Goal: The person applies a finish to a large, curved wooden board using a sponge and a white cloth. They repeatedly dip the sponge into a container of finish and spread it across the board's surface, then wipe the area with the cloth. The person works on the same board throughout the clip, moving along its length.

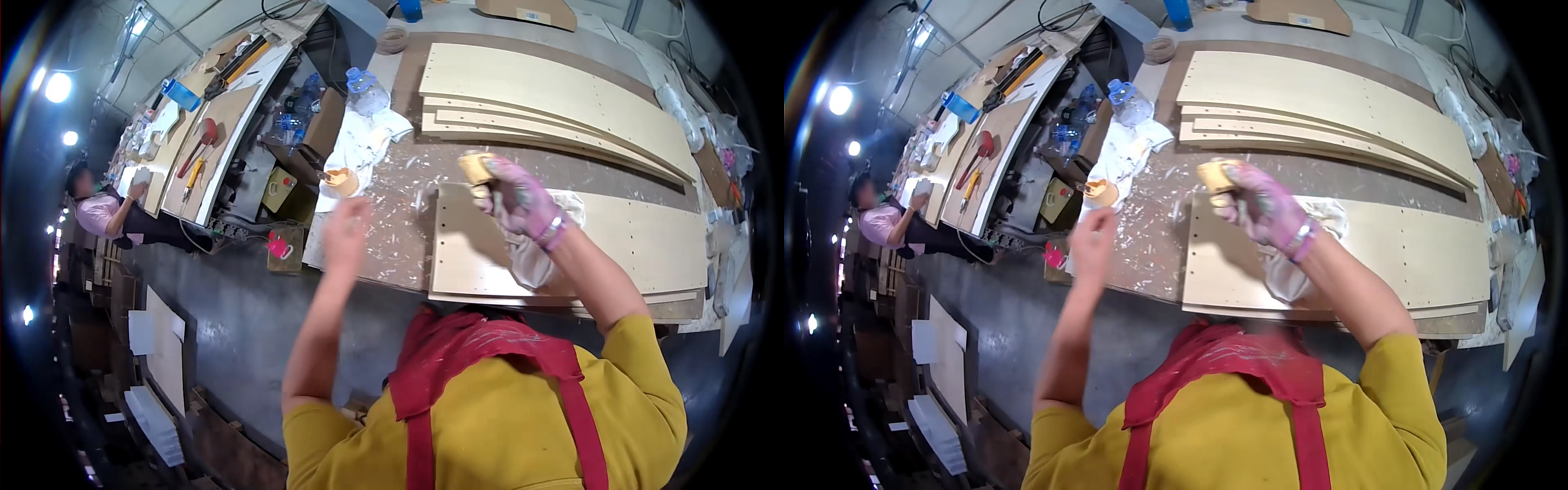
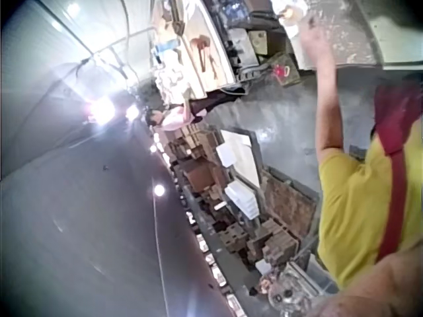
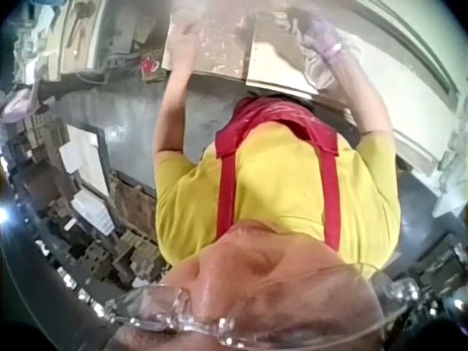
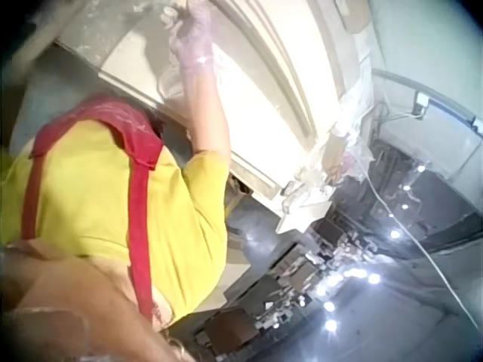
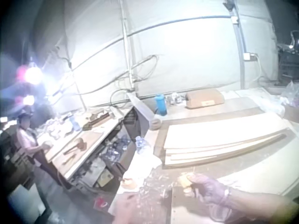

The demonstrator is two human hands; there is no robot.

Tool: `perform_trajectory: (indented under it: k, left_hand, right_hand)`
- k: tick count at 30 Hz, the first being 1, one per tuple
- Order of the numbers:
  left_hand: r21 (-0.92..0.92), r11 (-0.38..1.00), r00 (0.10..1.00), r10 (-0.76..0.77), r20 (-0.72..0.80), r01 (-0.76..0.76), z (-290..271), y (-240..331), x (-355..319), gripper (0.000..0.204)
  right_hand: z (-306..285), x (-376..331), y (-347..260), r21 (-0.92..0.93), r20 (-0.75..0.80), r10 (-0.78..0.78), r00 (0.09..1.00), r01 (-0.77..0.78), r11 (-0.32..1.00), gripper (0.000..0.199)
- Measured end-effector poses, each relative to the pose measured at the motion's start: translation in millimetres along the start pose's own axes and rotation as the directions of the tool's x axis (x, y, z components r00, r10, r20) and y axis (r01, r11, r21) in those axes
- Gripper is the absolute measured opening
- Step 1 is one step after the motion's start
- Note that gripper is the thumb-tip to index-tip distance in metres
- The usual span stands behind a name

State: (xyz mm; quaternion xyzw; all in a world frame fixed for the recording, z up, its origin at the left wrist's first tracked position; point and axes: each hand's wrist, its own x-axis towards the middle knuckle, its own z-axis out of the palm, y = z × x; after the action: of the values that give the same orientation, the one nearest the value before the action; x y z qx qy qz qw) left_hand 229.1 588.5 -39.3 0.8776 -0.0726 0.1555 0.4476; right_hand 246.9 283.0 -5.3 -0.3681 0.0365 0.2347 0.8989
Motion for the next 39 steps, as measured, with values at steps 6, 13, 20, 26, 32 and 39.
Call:
perform_trajectory:
  k: [6, 13, 20, 26, 32, 39]
  left_hand:
    - [0.207, 0.962, 0.983, -0.167, -0.078, 0.179, -73, -94, 83, 0.028]
    - [0.154, 0.981, 0.993, -0.109, -0.054, 0.116, -30, -124, 100, 0.017]
    - [-0.144, 0.972, 0.974, -0.202, -0.102, 0.187, -53, -128, 115, 0.014]
    - [-0.416, 0.862, 0.941, -0.336, -0.037, 0.291, -57, -129, 116, 0.014]
    - [-0.365, 0.879, 0.931, -0.356, -0.073, 0.308, -61, -118, 114, 0.016]
    - [-0.18, 0.949, 0.948, -0.286, -0.139, 0.26, -59, -105, 106, 0.017]
  right_hand:
    - [53, 104, 61, -0.047, 0.056, 0.094, 0.994, -0.091, 0.995, 0.02]
    - [82, 158, 90, -0.516, -0.104, -0.027, 0.994, -0.03, 0.856, 0.03]
    - [78, 192, 105, -0.92, 0.16, -0.32, 0.934, 0.258, 0.294, 0.034]
    - [108, 195, 113, -0.951, 0.211, -0.319, 0.924, 0.27, 0.152, 0.038]
    - [114, 208, 112, -0.95, 0.203, -0.38, 0.902, 0.276, 0.146, 0.032]
    - [106, 215, 118, -0.951, 0.221, -0.364, 0.905, 0.282, 0.123, 0.032]
